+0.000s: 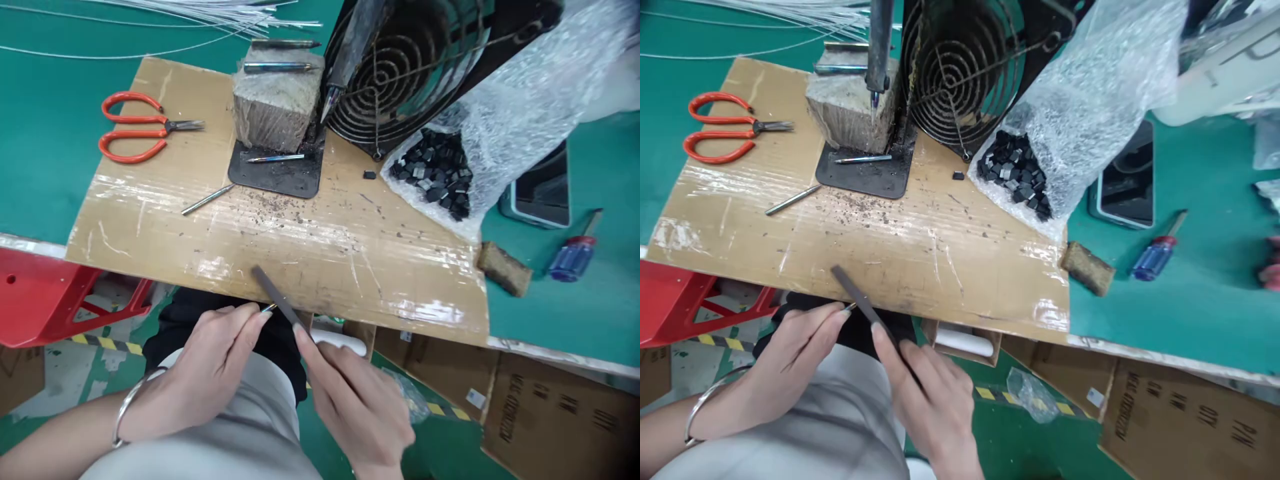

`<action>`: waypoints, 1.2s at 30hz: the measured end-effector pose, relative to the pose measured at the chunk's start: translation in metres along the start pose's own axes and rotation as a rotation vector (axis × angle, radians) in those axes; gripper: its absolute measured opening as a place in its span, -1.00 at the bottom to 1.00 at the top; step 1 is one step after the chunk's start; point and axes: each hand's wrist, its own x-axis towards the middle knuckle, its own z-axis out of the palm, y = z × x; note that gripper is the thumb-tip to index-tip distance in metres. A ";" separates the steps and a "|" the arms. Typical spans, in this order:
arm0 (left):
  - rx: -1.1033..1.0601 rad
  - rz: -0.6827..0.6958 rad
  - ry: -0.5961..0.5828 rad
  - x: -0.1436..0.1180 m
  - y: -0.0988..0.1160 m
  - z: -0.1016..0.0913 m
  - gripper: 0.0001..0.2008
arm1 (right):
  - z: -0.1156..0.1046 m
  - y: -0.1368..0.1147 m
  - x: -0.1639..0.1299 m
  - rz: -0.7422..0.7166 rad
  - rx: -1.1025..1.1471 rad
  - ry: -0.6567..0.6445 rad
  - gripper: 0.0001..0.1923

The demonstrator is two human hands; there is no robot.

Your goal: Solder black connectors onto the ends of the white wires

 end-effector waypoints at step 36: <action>-0.173 -0.077 -0.066 0.002 0.005 -0.004 -0.61 | 0.000 0.001 -0.003 -0.006 -0.024 0.023 -0.38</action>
